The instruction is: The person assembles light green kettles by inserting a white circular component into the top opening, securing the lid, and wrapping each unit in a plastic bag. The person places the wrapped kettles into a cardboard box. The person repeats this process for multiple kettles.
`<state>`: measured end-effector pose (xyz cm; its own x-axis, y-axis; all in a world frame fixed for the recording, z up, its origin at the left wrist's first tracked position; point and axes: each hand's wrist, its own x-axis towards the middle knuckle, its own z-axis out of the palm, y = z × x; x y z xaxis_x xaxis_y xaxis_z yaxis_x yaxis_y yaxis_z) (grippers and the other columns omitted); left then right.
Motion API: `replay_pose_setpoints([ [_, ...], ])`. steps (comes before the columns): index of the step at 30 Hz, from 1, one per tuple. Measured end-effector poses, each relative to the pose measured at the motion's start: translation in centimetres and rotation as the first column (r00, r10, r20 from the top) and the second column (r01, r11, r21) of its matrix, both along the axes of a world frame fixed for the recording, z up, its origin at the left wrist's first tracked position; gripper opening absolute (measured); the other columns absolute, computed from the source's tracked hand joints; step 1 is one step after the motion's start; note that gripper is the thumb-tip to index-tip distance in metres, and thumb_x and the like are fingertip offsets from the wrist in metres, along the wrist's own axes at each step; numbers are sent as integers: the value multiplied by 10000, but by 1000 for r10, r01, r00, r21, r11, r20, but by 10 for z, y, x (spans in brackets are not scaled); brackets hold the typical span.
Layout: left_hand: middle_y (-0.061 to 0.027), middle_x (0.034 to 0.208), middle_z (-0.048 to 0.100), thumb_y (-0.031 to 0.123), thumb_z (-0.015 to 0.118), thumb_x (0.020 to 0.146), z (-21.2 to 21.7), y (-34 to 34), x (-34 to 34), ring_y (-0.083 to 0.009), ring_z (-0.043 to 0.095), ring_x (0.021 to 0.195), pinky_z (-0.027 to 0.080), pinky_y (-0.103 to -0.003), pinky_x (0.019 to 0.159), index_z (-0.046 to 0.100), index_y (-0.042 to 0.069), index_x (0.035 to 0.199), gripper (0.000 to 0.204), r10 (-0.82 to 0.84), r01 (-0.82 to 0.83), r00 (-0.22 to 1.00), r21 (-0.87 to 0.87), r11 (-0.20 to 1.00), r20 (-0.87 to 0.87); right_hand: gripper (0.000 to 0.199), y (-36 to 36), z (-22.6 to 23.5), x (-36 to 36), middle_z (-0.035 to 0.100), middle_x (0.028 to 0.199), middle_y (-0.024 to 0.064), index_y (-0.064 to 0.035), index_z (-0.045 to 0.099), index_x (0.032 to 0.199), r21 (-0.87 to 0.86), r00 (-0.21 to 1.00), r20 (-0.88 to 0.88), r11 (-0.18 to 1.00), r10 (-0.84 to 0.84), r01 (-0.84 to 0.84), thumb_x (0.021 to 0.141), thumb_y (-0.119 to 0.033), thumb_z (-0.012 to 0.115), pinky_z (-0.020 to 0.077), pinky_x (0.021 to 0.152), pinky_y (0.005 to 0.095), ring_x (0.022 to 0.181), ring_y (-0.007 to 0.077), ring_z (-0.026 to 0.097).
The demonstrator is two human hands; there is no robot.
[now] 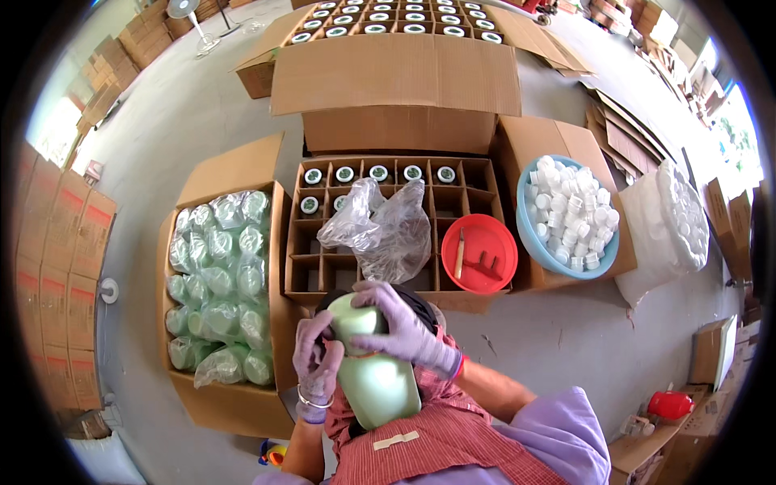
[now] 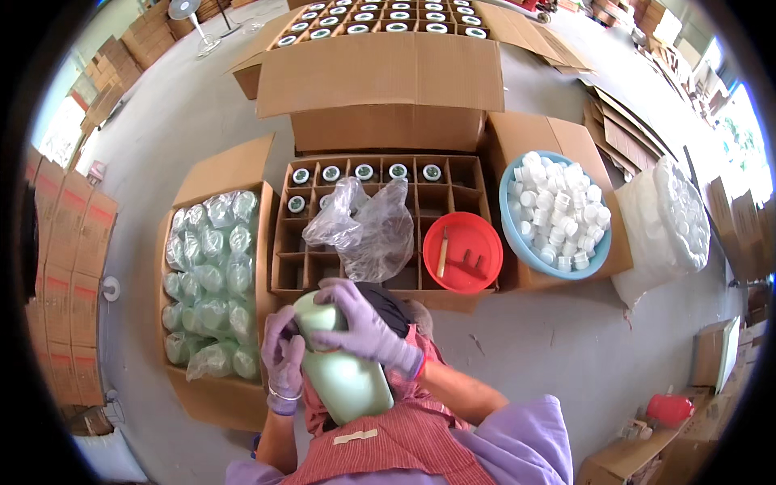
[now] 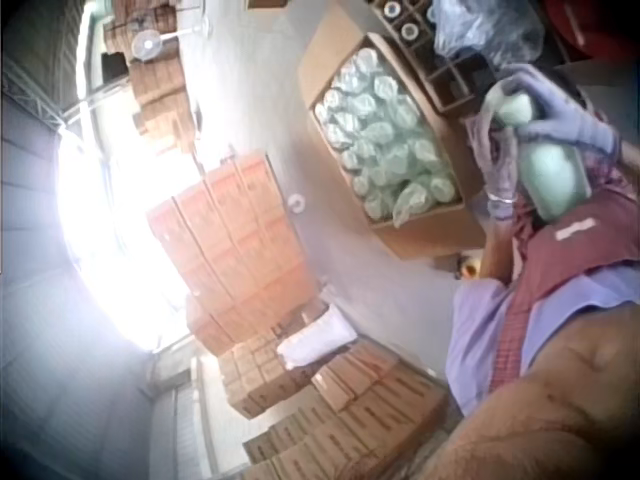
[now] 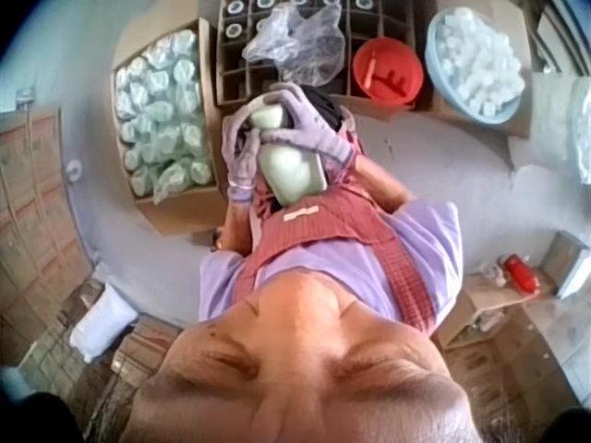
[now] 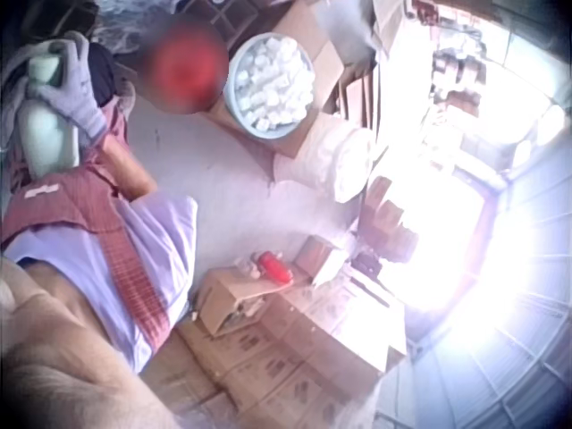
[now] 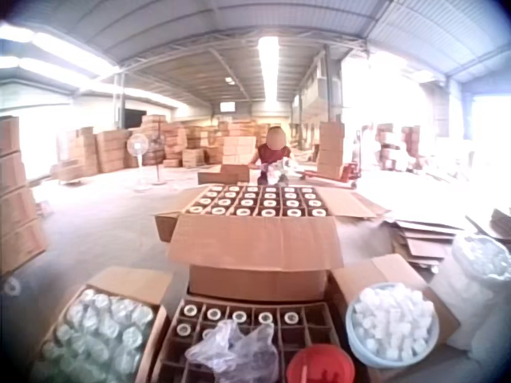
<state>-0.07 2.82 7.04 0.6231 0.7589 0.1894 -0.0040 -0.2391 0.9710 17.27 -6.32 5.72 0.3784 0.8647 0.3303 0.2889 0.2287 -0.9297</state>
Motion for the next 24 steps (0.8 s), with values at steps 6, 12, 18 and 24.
replay_pose_setpoints([
  [6, -175, 1396, 487, 189, 603, 948, 12, 17, 17, -258, 491, 1265, 391, -352, 1054, 346, 7, 1465, 605, -190, 165, 981, -335, 928, -44, 422, 21, -40, 85, 557, 1105, 78, -70, 491, 1185, -100, 471, -789, 838, -396, 537, 825, -85, 712, 557, 767, 301, 987, 180, 583],
  [12, -111, 1264, 576, 217, 714, 886, 22, 31, 19, -195, 551, 1153, 422, -325, 1013, 438, 10, 1406, 624, -351, 151, 909, -606, 781, -226, 616, -62, -207, 207, 478, 1168, 215, 5, 485, 1168, -276, 407, 300, 329, -863, 903, 686, -205, 805, 381, 982, 473, 1133, 378, 459],
  [18, -81, 1240, 608, 200, 730, 836, 7, 52, -4, -176, 573, 1127, 423, -306, 1017, 494, -10, 1352, 605, -432, 208, 894, -744, 636, -120, 265, -70, -203, 216, 475, 1321, 144, -125, 634, 988, -182, 239, 950, 264, -200, 947, 753, -223, 706, 328, 1072, 509, 1296, 389, 382],
  [24, -70, 1152, 645, 281, 785, 738, 32, 51, 14, -173, 587, 1084, 432, -304, 982, 568, 0, 1277, 645, -476, 236, 865, -707, 667, -160, 393, -38, -225, 201, 605, 1138, 158, -106, 559, 1125, -567, 674, 704, 392, -225, 724, 796, -274, 696, 502, 902, 476, 1067, 378, 600],
])
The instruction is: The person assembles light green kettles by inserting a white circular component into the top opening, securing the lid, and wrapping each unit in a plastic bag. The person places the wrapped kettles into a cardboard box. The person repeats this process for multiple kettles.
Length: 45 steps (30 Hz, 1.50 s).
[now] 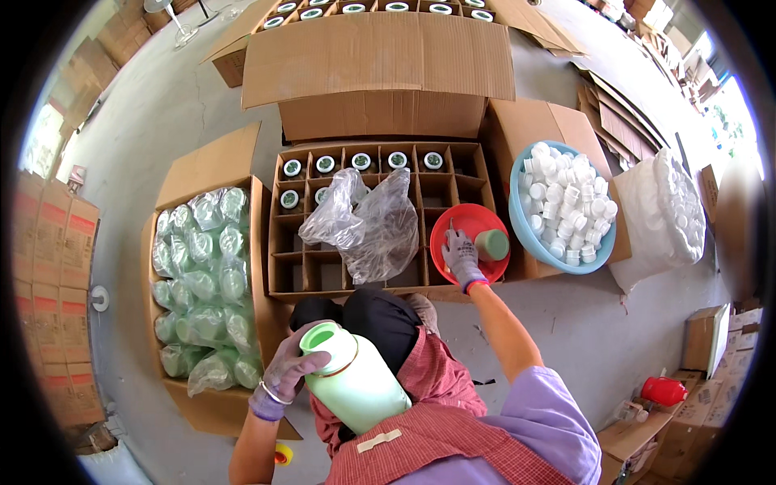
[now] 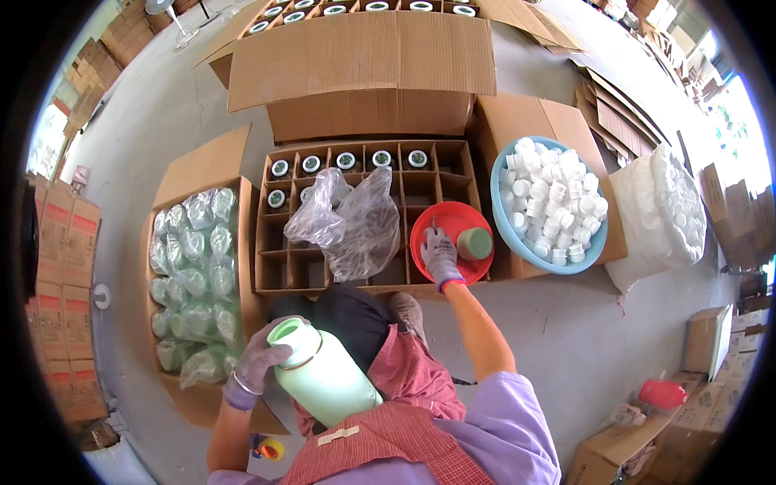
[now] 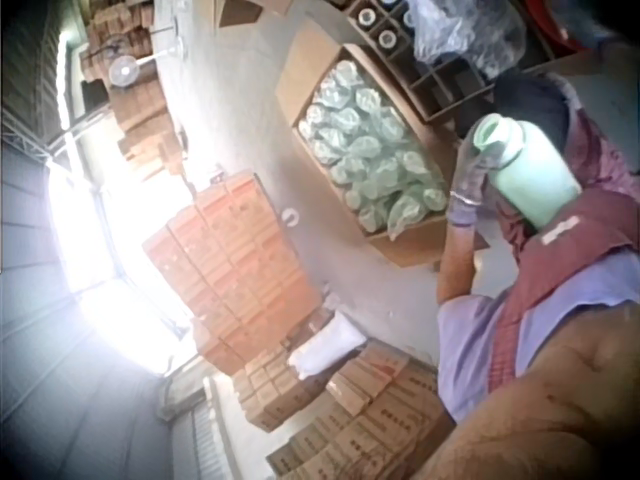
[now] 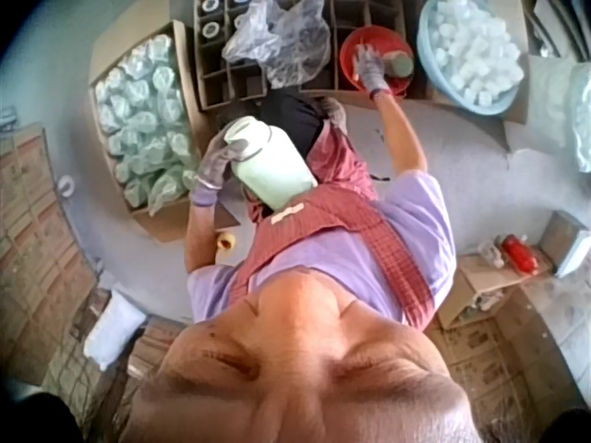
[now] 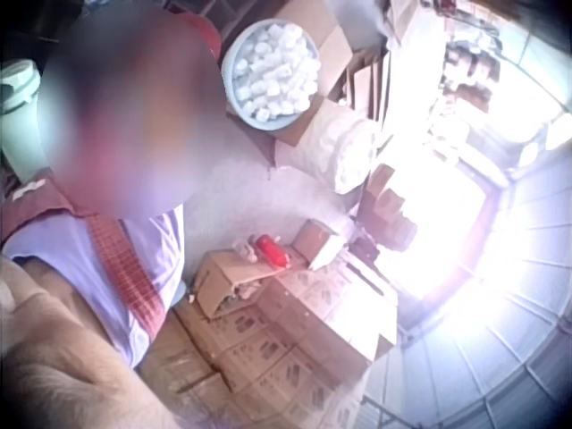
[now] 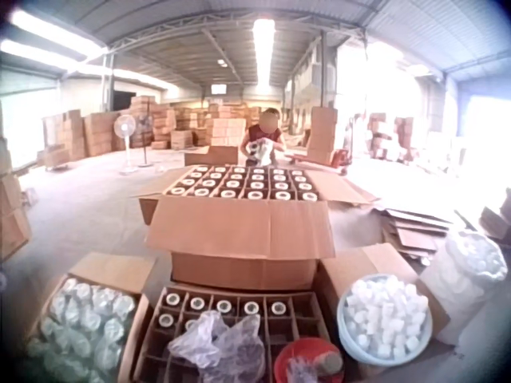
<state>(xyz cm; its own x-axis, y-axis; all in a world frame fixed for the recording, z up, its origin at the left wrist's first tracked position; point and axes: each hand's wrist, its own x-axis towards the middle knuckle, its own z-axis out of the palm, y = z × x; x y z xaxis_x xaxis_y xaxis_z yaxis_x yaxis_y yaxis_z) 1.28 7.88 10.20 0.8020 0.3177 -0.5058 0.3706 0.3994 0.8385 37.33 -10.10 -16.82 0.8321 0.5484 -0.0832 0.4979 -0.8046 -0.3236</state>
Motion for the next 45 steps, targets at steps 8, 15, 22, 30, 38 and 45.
replay_pose_setpoints([
  [8, -186, 1292, 547, 373, 890, 568, 110, 15, -11, -322, 540, 1204, 393, -445, 1071, 515, -44, 1299, 922, 20, -300, 921, 677, 672, 389, 420, -4, -43, 35, 633, 1082, 244, -43, 469, 1198, -37, 944, -196, 964, -266, 264, 860, -258, 595, 522, 863, 487, 1017, 396, 639],
  [15, -94, 1308, 532, 254, 867, 572, 69, 3, 4, -342, 456, 1262, 264, -563, 1129, 560, 53, 1257, 778, -66, -99, 994, 981, -165, 89, 214, 21, 104, -63, 492, 670, -9, -38, 554, 1125, 594, 603, -769, 583, 211, 553, 973, -161, 466, 376, 433, 232, 530, 76, 470],
  [22, -88, 1328, 510, 252, 860, 582, 52, -14, 7, -349, 427, 1282, 227, -602, 1144, 546, 68, 1265, 774, -72, -189, 982, 929, -317, 175, 155, -12, 278, -184, 649, 873, 94, -6, 522, 1064, 833, 551, -330, 511, 767, -212, 909, 0, 517, 519, 690, 291, 715, 152, 646],
  [30, -3, 1272, 552, 308, 835, 635, 63, -26, 1, -290, 440, 1258, 201, -649, 1134, 645, 152, 1125, 548, -102, -249, 968, 824, -509, 230, 180, 4, 323, -204, 654, 784, 137, -60, 566, 1071, 591, 622, 70, 470, 780, -655, 911, -136, 600, 511, 558, 415, 673, 348, 649],
  [38, 71, 1203, 576, 298, 792, 684, 59, -21, -11, -270, 441, 1208, 184, -679, 1126, 681, 217, 1002, 347, -145, -288, 956, 729, -621, 255, 129, 16, 330, -216, 580, 678, 156, -38, 551, 890, 546, 683, 33, 559, 730, -624, 924, -162, 567, 472, 554, 438, 638, 368, 609],
  [45, 85, 1180, 577, 305, 774, 705, 52, -18, -13, -268, 402, 1237, 187, -684, 1124, 682, 237, 977, 295, -132, -280, 956, 694, -663, 260, 219, 27, 345, -215, 584, 578, 107, 3, 566, 846, 623, 447, -543, 698, 710, -352, 951, -184, 520, 506, 511, 337, 581, 219, 662],
])
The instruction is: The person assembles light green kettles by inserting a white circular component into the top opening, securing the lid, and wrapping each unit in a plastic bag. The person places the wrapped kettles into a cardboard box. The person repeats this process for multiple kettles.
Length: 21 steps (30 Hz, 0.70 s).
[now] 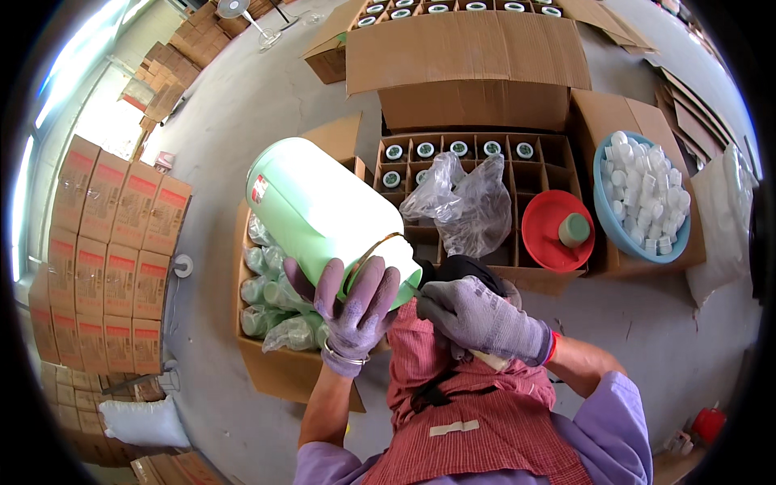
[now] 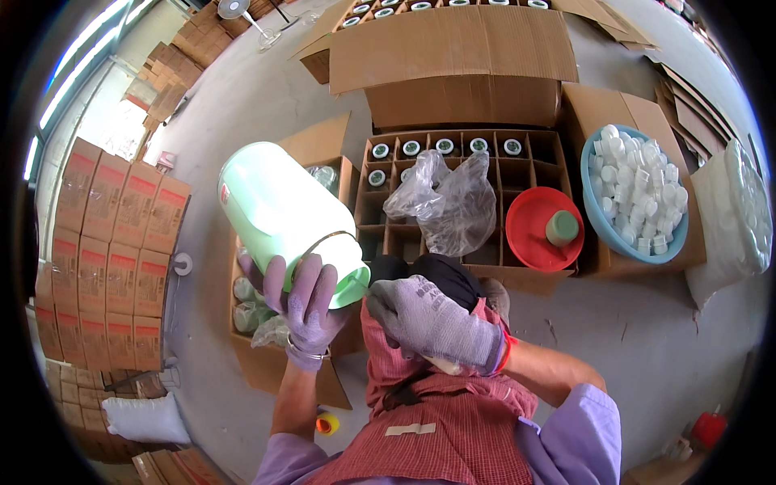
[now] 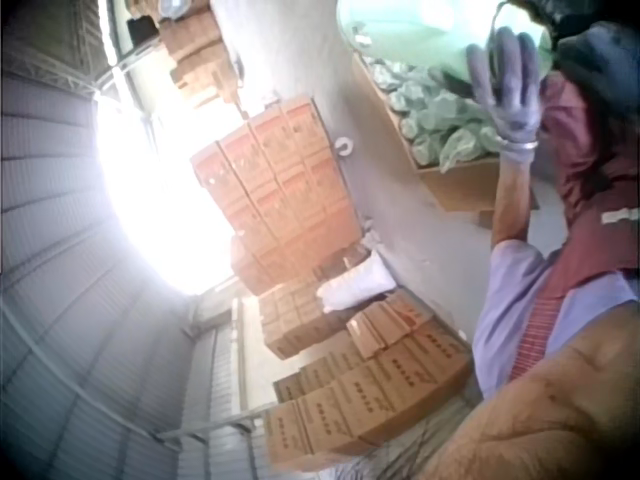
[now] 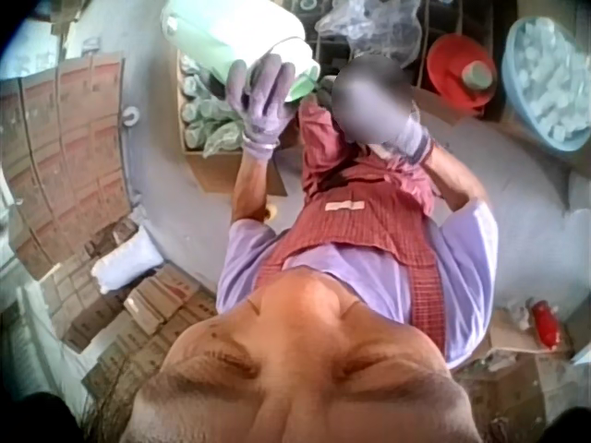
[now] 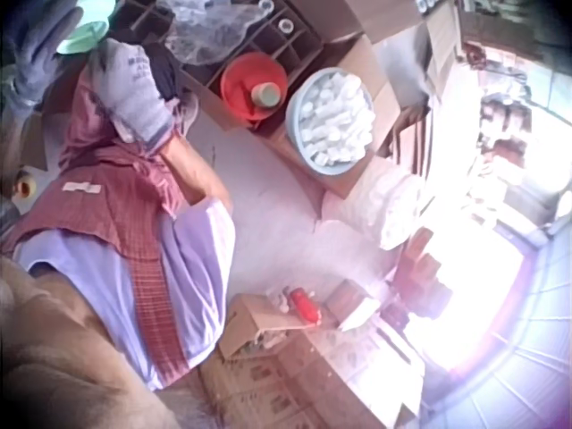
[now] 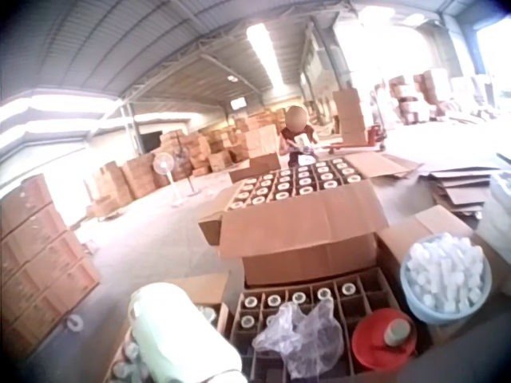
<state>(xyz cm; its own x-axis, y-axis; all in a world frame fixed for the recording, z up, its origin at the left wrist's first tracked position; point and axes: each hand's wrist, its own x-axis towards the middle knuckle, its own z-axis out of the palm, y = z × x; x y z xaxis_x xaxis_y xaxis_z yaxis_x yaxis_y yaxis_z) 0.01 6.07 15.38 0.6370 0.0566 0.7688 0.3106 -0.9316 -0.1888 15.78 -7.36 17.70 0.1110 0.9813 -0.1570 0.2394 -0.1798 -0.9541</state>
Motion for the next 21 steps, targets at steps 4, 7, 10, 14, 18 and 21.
replay_pose_setpoints([
  [4, 80, 1187, 573, 304, 762, 719, -3, 2, 0, -271, 390, 1268, 189, -680, 1131, 684, 235, 979, 280, -4, 4, 1000, -44, 999, 10, 292, 5, 7, 4, 585, 590, 75, 28, 592, 910, -190, 940, -338, 974, 50, -121, 986, -222, 462, 529, 496, 284, 558, 161, 664],
  [7, 69, 1200, 570, 311, 754, 726, -5, 5, 2, -276, 385, 1284, 195, -670, 1139, 686, 225, 975, 272, 10, -9, 1000, -37, 999, 22, 254, 9, -22, 3, 618, 674, 76, 2, 614, 956, 226, 919, -297, 954, 258, -195, 1006, -191, 456, 488, 431, 254, 480, 130, 621],
  [10, 52, 1203, 571, 310, 750, 729, -8, 12, -1, -287, 387, 1282, 209, -665, 1138, 679, 206, 982, 282, 17, -17, 999, -7, 1000, 27, 240, 10, -10, 6, 599, 666, 72, 0, 596, 1019, -55, 730, -660, 957, 180, -286, 1018, -183, 441, 445, 369, 250, 459, 122, 587],
  [14, 4, 1208, 570, 277, 696, 789, -8, 7, 3, -312, 386, 1285, 219, -664, 1133, 655, 169, 1035, 272, -2, 12, 997, -123, 992, 76, 275, 13, -30, -4, 568, 626, 59, -8, 578, 1048, -54, 15, -998, 904, -53, -424, 1040, -239, 429, 383, 308, 235, 401, 103, 504],
  [18, -45, 1218, 564, 283, 614, 864, -16, 1, 13, -332, 395, 1279, 221, -657, 1130, 632, 137, 1075, 257, -33, 66, 986, -201, 977, 163, 303, 4, -34, -32, 548, 596, 33, -18, 549, 1060, 153, -300, -951, 951, 68, -270, 1050, -286, 407, 349, 280, 229, 350, 99, 442],
  [21, -57, 1246, 556, 311, 589, 890, -13, 0, 18, -342, 401, 1282, 217, -645, 1135, 622, 125, 1115, 294, -49, 89, 984, -234, 968, 171, 244, 4, -39, -56, 592, 703, 28, -50, 548, 1047, 344, -525, -810, 937, 262, -63, 1039, -258, 421, 399, 357, 222, 433, 97, 515],
])
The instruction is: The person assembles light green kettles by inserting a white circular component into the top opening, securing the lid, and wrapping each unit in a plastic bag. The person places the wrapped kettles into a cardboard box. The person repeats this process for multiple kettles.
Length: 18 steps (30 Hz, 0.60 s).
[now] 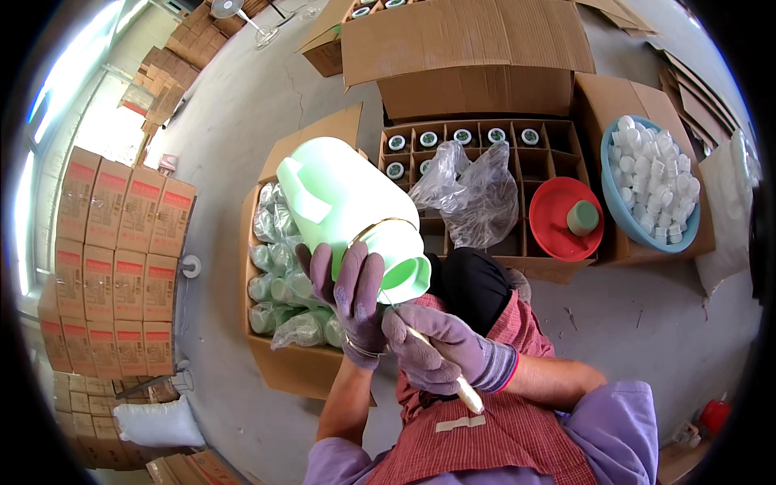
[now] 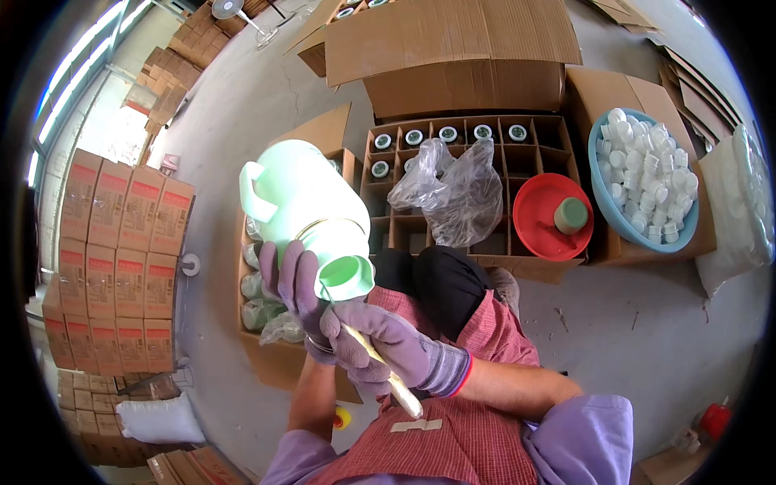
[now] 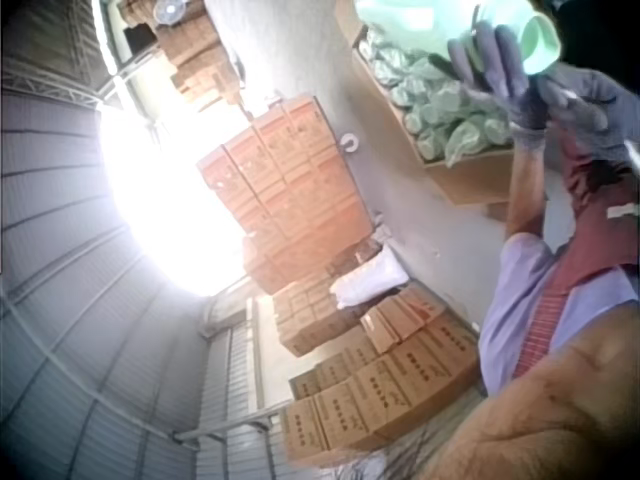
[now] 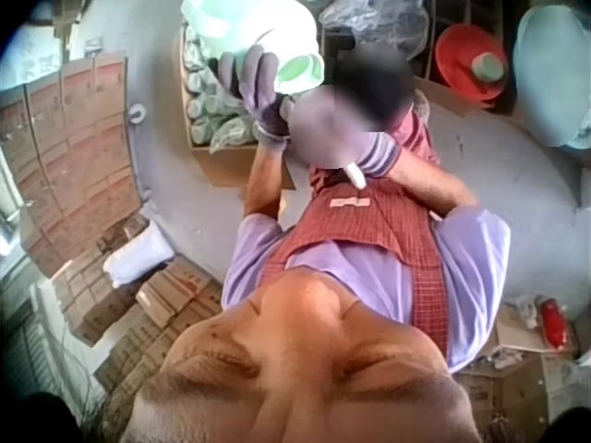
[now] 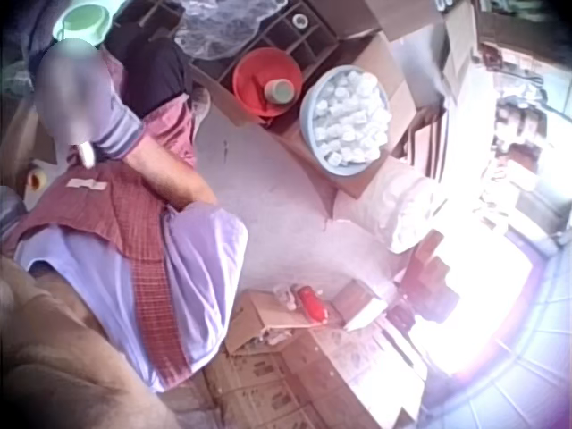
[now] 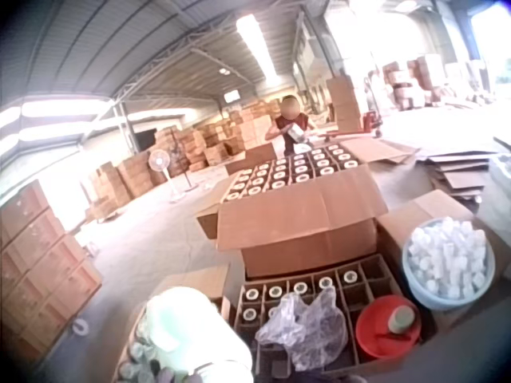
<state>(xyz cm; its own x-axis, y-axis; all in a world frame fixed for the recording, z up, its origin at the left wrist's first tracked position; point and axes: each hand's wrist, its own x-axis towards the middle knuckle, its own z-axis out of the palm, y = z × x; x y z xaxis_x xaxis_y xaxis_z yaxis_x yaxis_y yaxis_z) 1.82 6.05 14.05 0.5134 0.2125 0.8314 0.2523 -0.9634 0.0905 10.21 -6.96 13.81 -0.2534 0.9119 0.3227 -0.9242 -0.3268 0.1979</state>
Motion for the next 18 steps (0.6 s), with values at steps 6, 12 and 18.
replay_pose_setpoints([
  [6, -37, 1301, 547, 360, 723, 795, 18, -1, 6, -340, 409, 1299, 212, -623, 1139, 614, 114, 1210, 494, 50, -58, 990, -55, 997, -129, 269, -9, 44, 55, 604, 607, 44, 8, 586, 943, -144, 170, 982, 916, 85, 373, 1003, -230, 475, 451, 406, 233, 424, 119, 571],
  [12, 12, 1294, 553, 255, 824, 569, 43, -2, 21, -260, 451, 1258, 121, -602, 1160, 612, 145, 1238, 710, 10, -39, 948, -84, 996, -318, 184, -9, 28, 75, 599, 669, 192, -29, 570, 848, 670, -888, 434, 713, -152, 206, 926, -194, 592, 475, 522, 431, 615, 365, 617],
  [18, 8, 1276, 563, 207, 812, 572, 51, -2, 21, -249, 465, 1234, 141, -597, 1155, 611, 144, 1228, 689, 15, -23, 896, -13, 1000, -444, 121, -7, 33, 76, 614, 620, 124, -35, 522, 891, 597, -998, -27, 800, -51, -57, 899, -156, 535, 517, 491, 403, 594, 308, 672],
])
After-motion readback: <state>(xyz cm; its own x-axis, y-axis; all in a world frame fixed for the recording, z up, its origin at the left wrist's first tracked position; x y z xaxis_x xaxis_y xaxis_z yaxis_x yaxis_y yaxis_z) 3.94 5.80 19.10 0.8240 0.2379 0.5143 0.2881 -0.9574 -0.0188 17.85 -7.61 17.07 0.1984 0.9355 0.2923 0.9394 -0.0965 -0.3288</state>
